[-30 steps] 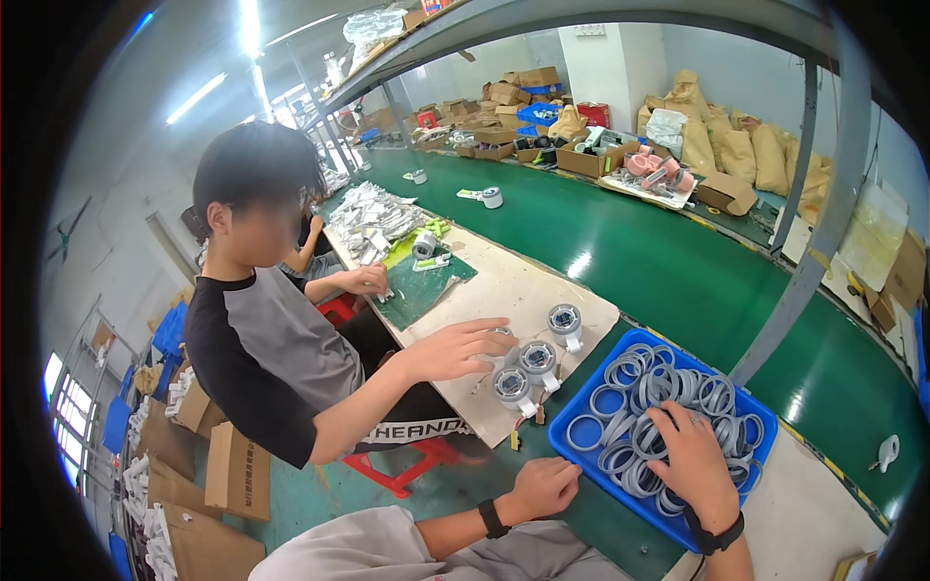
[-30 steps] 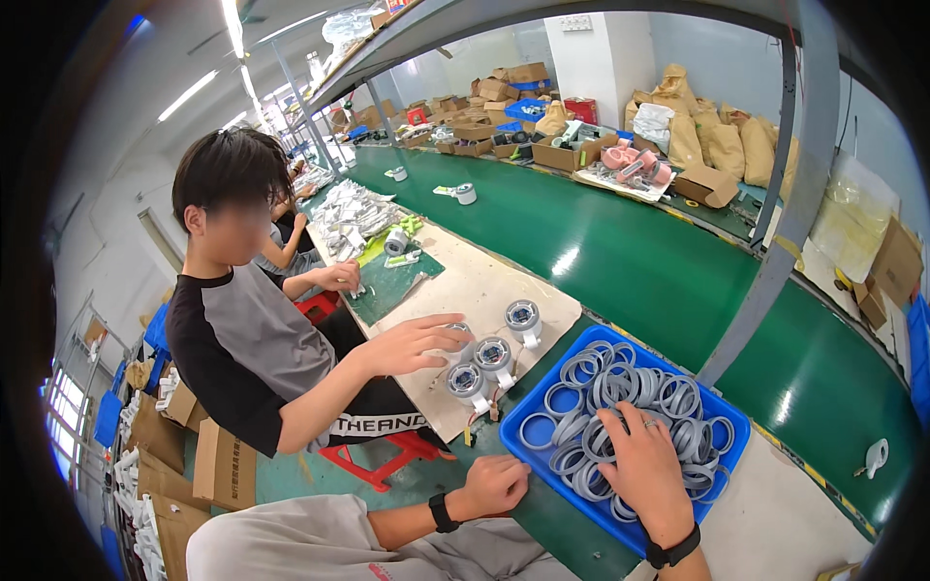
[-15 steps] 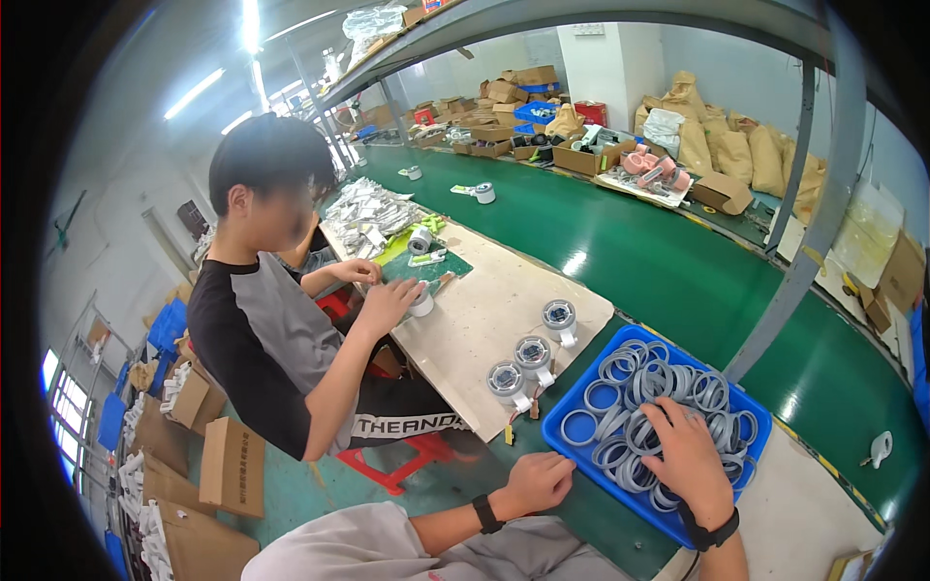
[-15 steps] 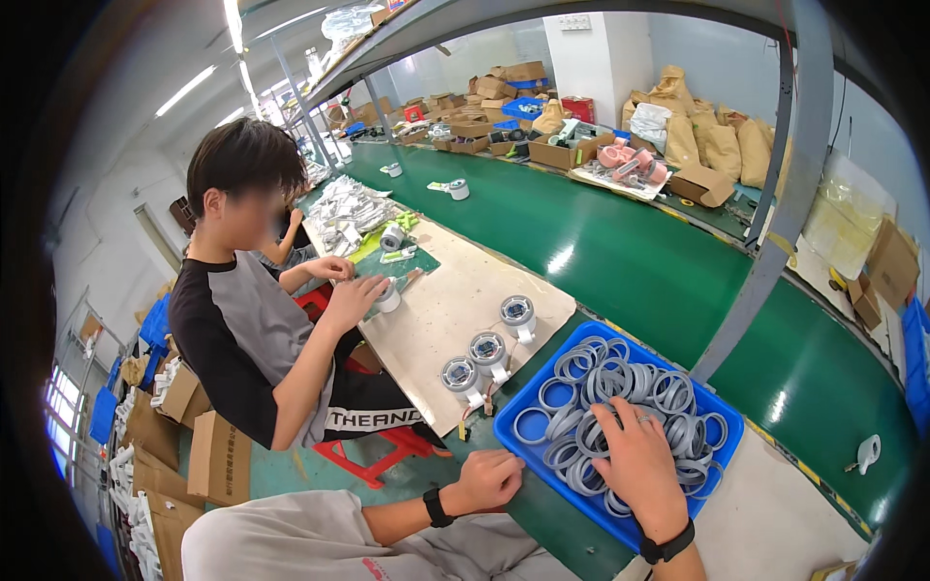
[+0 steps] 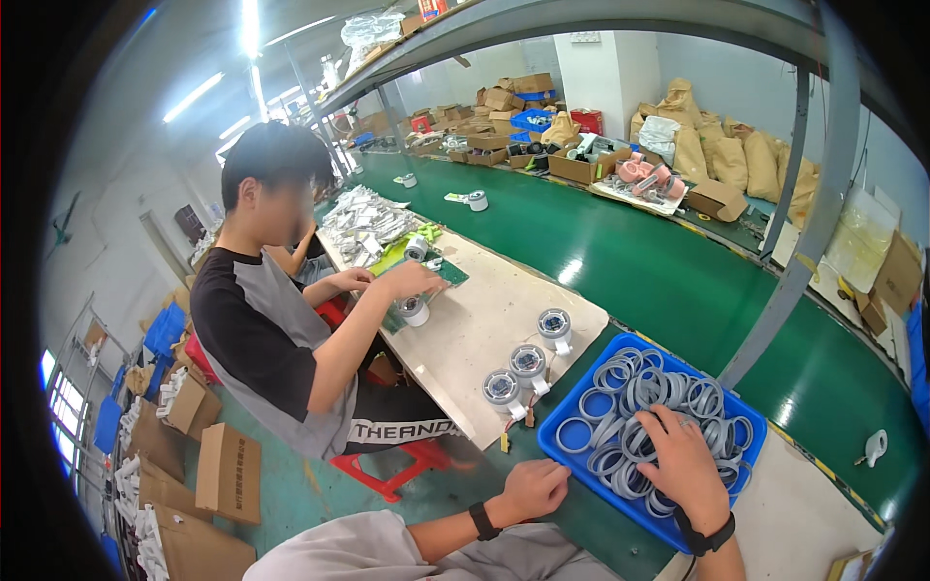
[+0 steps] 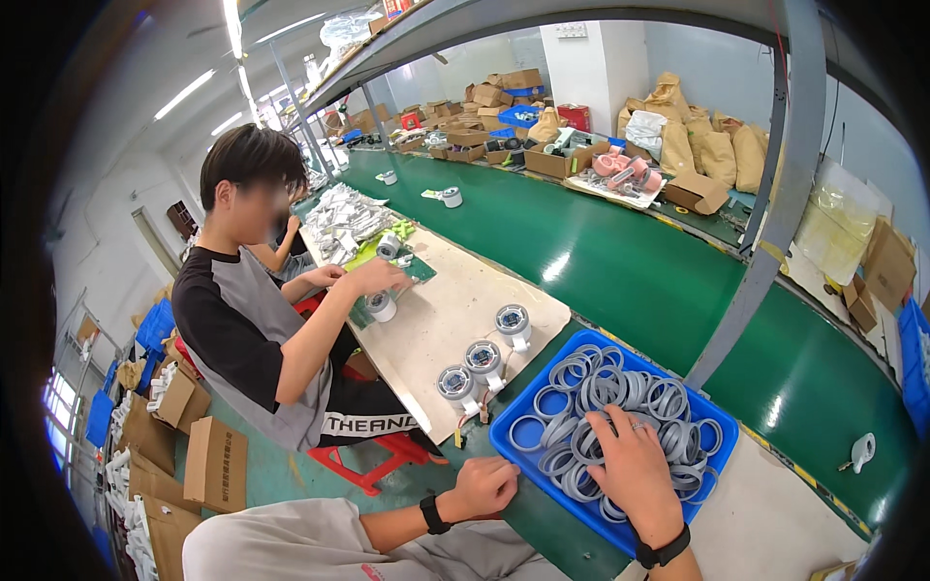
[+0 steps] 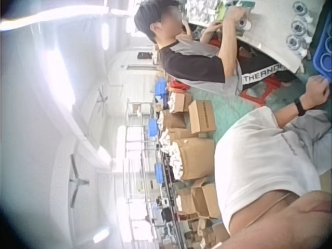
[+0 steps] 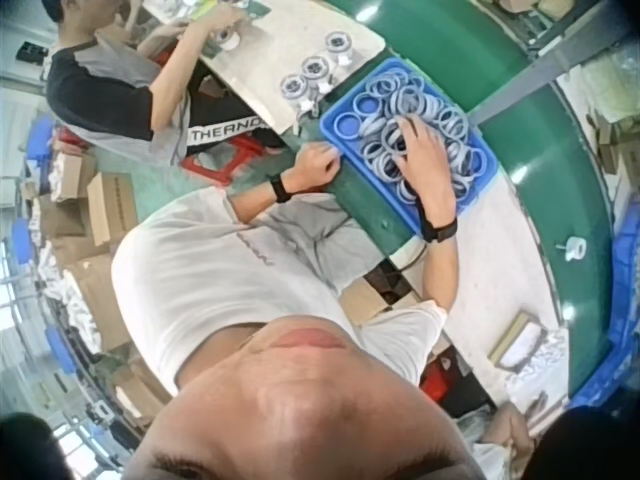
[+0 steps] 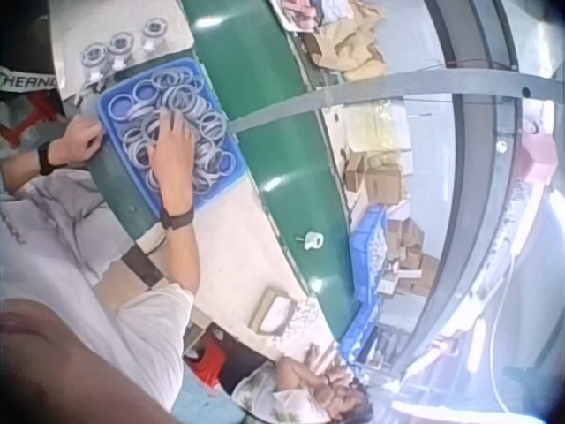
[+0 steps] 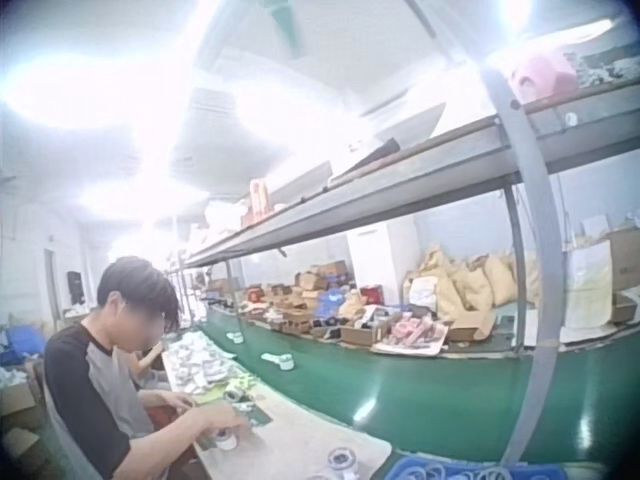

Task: The recorder is assembling components of a white plastic device on a factory production line.

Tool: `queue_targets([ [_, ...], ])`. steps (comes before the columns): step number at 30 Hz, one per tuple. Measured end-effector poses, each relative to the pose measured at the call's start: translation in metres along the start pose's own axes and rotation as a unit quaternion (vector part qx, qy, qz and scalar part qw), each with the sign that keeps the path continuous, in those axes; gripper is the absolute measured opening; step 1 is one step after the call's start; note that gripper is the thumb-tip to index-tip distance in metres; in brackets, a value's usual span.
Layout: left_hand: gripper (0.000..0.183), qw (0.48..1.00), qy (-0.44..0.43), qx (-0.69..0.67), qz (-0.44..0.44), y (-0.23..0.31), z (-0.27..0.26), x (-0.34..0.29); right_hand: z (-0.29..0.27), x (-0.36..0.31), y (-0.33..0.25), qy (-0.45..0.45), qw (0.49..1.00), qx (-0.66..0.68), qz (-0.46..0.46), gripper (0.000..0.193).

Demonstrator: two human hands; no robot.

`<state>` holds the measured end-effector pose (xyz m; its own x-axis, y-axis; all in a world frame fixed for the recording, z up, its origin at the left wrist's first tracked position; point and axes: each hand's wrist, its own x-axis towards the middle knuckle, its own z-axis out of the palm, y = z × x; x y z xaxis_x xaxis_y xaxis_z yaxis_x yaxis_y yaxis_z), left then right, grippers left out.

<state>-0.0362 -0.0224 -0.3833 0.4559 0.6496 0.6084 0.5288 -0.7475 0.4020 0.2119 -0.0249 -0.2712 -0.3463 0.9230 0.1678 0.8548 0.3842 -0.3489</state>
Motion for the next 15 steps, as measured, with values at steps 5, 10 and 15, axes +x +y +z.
queue_targets([
  [5, 0.014, 1.000, 0.003, -0.001, 0.006, -0.0037, 0.0008, -0.0032, 0.0000, 0.0012, -0.0017, -0.003, 1.000, 0.003, -0.001, 0.068],
  [10, 0.014, 1.000, -0.004, 0.011, -0.001, -0.0010, -0.0016, -0.0008, 0.0008, 0.0014, -0.0006, 0.011, 1.000, 0.007, -0.007, 0.068],
  [15, 0.014, 1.000, -0.007, 0.005, 0.003, -0.0027, 0.0005, -0.0021, 0.0001, 0.0010, 0.0001, 0.009, 1.000, 0.009, -0.009, 0.068],
])
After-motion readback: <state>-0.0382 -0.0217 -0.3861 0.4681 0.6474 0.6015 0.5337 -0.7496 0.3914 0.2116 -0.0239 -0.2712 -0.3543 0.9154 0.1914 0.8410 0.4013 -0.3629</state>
